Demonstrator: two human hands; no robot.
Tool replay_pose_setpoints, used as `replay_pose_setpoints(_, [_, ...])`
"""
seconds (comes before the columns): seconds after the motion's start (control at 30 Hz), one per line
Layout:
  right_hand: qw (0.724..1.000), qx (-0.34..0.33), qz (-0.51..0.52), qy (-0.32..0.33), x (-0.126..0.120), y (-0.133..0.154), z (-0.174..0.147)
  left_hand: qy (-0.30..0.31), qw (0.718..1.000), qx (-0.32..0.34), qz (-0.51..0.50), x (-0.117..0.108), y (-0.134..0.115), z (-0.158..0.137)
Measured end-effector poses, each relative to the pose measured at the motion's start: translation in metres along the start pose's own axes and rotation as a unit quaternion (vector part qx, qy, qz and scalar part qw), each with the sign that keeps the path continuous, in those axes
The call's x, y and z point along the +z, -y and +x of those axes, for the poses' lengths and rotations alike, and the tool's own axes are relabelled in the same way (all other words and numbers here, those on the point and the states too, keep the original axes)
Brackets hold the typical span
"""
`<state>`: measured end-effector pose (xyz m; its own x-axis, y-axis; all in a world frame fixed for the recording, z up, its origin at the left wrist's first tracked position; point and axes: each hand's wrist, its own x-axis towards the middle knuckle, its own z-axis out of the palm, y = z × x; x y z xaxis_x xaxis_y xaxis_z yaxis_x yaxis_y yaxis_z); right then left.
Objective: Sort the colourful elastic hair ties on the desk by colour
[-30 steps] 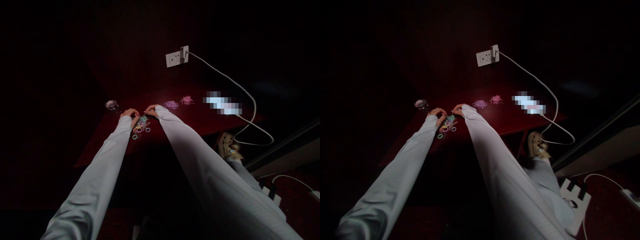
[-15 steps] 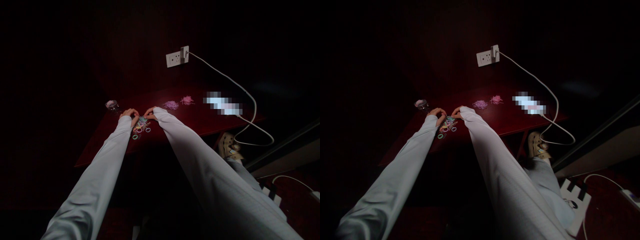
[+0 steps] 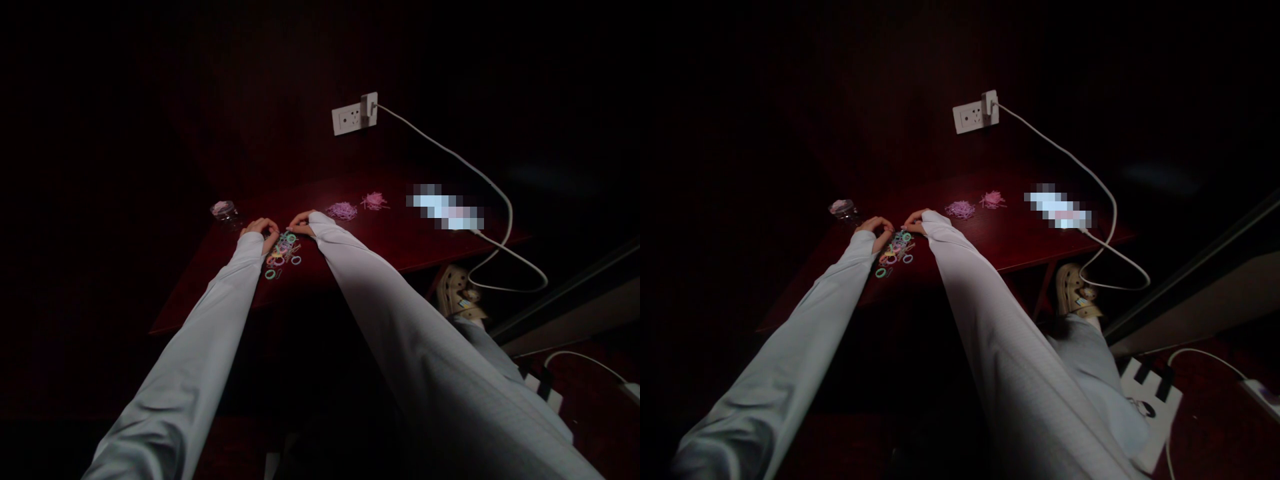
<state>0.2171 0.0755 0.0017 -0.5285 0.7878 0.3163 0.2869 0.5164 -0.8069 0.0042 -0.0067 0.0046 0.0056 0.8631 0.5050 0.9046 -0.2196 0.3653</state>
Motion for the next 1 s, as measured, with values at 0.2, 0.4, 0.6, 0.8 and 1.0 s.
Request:
replay_pose_setpoints(0.2, [0.998,0.029,0.002,-0.057,0.0,0.0,0.001,0.03,0.999,0.003,0.03,0.0,0.002,0.001])
replay_pose_setpoints(0.4, [0.98,0.105,-0.048,-0.164,-0.007,-0.005,0.003,0.062,0.997,0.012,0.042,-0.003,0.002,0.002])
replay_pose_setpoints(0.6, [0.964,0.175,-0.126,-0.155,-0.018,0.005,-0.005,0.07,0.996,0.028,0.04,-0.004,0.003,0.001])
replay_pose_setpoints(0.8, [0.957,0.188,-0.172,-0.135,-0.016,0.014,-0.009,0.08,0.995,0.039,0.043,-0.002,0.008,0.002])
replay_pose_setpoints(1.0, [0.931,0.191,-0.233,-0.204,-0.005,0.016,-0.01,0.083,0.995,0.037,0.048,-0.002,0.007,0.002])
